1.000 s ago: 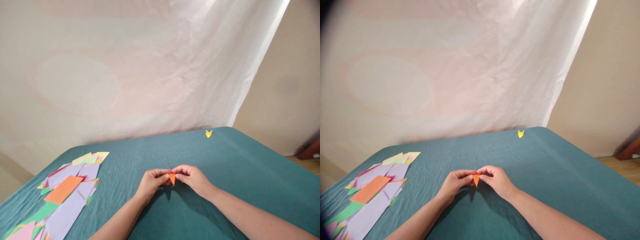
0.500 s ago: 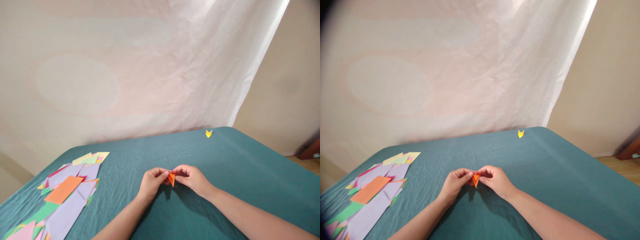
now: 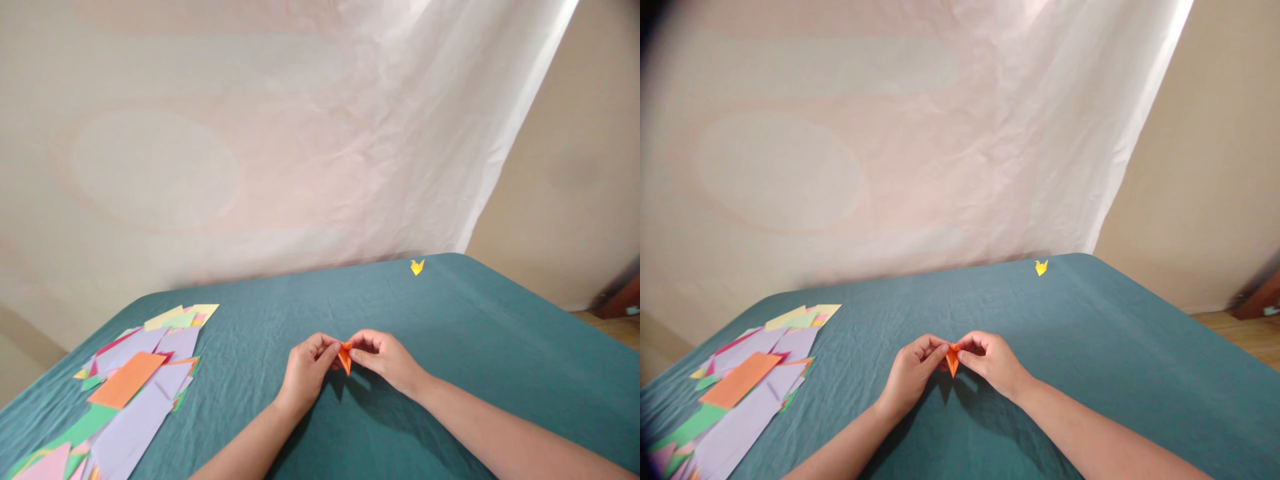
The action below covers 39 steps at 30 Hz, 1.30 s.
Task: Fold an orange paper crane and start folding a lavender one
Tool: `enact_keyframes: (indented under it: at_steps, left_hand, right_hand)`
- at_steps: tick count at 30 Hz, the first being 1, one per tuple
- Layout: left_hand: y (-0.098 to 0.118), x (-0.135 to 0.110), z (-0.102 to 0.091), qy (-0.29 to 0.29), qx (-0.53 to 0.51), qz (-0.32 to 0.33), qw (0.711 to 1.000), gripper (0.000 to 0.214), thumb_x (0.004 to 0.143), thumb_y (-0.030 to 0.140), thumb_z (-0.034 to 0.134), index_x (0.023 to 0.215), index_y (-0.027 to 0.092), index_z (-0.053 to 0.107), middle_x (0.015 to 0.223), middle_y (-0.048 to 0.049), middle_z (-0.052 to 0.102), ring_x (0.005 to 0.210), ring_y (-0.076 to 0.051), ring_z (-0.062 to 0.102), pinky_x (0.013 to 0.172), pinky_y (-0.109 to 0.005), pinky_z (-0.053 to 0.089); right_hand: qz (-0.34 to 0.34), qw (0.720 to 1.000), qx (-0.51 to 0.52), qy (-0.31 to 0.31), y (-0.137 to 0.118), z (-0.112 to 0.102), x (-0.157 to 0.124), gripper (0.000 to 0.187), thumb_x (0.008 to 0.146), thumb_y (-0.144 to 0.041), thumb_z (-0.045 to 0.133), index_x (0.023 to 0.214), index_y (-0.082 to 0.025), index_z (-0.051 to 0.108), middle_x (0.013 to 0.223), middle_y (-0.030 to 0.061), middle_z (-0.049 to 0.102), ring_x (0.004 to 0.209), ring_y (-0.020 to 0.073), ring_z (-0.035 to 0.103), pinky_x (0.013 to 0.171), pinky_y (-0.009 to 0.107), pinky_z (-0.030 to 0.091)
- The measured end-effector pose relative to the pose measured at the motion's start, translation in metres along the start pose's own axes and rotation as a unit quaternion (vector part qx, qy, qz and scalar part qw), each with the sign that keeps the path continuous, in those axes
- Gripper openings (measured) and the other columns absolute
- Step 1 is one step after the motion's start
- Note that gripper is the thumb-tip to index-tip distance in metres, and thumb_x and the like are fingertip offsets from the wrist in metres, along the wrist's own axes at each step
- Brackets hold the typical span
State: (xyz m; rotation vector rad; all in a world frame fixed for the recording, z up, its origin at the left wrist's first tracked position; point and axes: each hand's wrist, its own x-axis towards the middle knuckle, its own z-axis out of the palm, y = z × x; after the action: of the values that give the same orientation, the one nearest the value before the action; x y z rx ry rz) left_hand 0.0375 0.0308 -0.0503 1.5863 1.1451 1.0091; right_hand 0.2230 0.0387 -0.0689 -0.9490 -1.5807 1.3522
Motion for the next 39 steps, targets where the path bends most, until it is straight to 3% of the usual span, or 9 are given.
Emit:
enact_keyframes:
  at_steps: [4, 7, 18, 29, 39]
  left_hand:
    - [-0.001, -0.002, 0.002, -0.010, 0.024, 0.011, 1.000, 0.018, 0.086, 0.030, 0.058, 0.094, 0.015, 0.063, 0.073, -0.0024, 0.069, 0.066, -0.015, 0.063, 0.063, -0.023, 0.048]
    - [-0.003, -0.001, 0.002, -0.015, 0.027, 0.003, 1.000, 0.025, 0.084, 0.028, 0.060, 0.106, 0.017, 0.059, 0.075, -0.0020, 0.071, 0.067, -0.015, 0.064, 0.066, -0.023, 0.048]
    - [-0.002, -0.002, 0.001, -0.027, 0.047, 0.008, 0.999, 0.016, 0.082, 0.028, 0.058, 0.077, 0.017, 0.067, 0.073, -0.0037, 0.071, 0.067, -0.016, 0.064, 0.063, -0.022, 0.047]
    - [0.001, -0.002, 0.003, -0.019, 0.052, -0.012, 0.998, 0.016, 0.079, 0.029, 0.061, 0.072, 0.015, 0.065, 0.071, -0.0044, 0.070, 0.066, -0.017, 0.065, 0.062, -0.023, 0.046]
    - [0.000, 0.000, 0.002, -0.036, -0.008, -0.034, 0.999, 0.015, 0.077, 0.030, 0.064, 0.074, 0.016, 0.062, 0.067, -0.0014, 0.067, 0.060, -0.013, 0.060, 0.059, -0.021, 0.045]
  right_hand:
    - [-0.012, 0.999, -0.006, 0.029, 0.005, 0.001, 0.001, 0.017, 0.082, -0.033, 0.066, 0.089, -0.018, 0.064, 0.084, 0.0029, 0.068, 0.077, 0.0167, 0.063, 0.073, 0.029, 0.049]
    - [-0.018, 0.999, 0.005, 0.043, 0.008, 0.002, 0.003, 0.025, 0.080, -0.033, 0.068, 0.098, -0.019, 0.060, 0.085, 0.0020, 0.068, 0.078, 0.0164, 0.063, 0.073, 0.028, 0.049]
    - [0.003, 0.998, -0.056, 0.021, -0.002, 0.003, -0.001, 0.021, 0.079, -0.038, 0.069, 0.080, -0.018, 0.062, 0.077, 0.0022, 0.070, 0.071, 0.0165, 0.064, 0.065, 0.025, 0.047]
    - [-0.004, 0.996, -0.083, 0.017, -0.008, 0.003, -0.003, 0.017, 0.081, -0.035, 0.065, 0.080, -0.018, 0.063, 0.075, 0.0015, 0.068, 0.068, 0.0152, 0.061, 0.062, 0.024, 0.044]
    - [-0.063, 0.984, -0.161, 0.039, -0.010, 0.007, -0.004, 0.020, 0.090, -0.034, 0.055, 0.080, -0.019, 0.064, 0.075, -0.0001, 0.066, 0.070, 0.0147, 0.058, 0.066, 0.024, 0.042]
